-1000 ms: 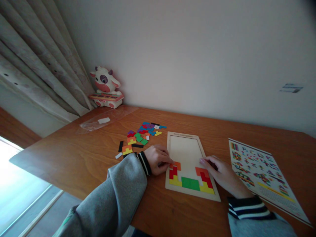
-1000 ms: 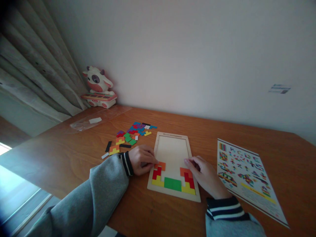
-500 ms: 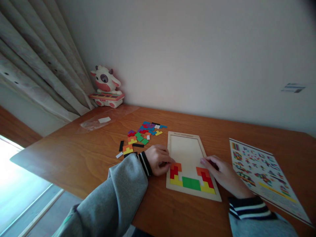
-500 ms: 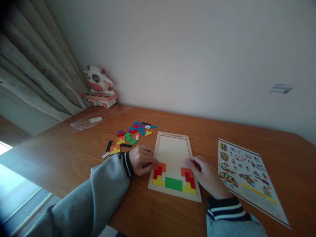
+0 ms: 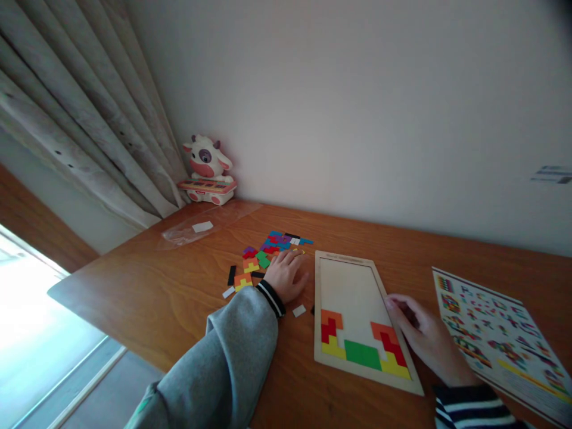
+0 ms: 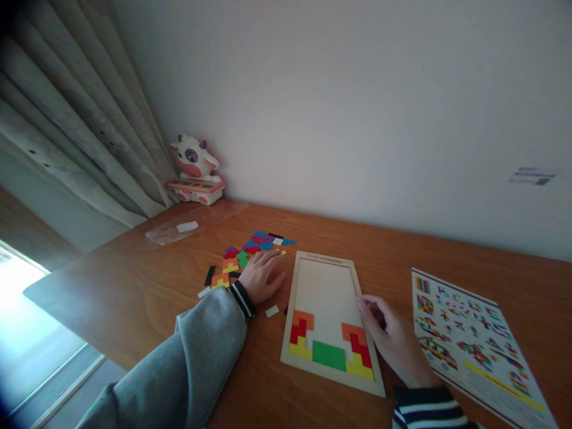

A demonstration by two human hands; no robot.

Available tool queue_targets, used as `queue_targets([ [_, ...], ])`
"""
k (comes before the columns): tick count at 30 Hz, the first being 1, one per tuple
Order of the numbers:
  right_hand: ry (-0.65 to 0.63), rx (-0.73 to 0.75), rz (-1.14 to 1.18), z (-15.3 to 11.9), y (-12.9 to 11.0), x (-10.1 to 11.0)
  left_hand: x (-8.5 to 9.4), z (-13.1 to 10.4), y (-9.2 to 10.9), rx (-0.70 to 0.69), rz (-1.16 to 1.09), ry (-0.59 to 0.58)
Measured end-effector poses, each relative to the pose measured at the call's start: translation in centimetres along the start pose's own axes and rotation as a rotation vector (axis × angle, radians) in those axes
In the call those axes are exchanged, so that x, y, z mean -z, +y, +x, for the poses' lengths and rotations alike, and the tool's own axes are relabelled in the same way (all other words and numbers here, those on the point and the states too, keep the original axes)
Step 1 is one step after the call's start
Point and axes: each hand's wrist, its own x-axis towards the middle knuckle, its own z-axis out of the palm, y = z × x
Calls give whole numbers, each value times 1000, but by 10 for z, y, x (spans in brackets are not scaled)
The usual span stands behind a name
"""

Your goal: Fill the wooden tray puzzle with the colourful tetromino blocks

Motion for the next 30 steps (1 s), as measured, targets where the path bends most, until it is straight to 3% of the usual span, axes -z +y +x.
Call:
queue_targets([
  [5, 8, -9, 18, 1, 5, -1, -2, 5, -44, 146, 131, -81],
  [8, 18, -9, 27, 1, 7, -3, -5, 6, -60, 195, 185, -159],
  [18, -13, -15, 35, -1, 1, -2, 0, 8, -54, 111, 250, -121],
  [30, -22, 42, -18, -4, -21, 1, -4, 10, -60, 79, 242, -178],
])
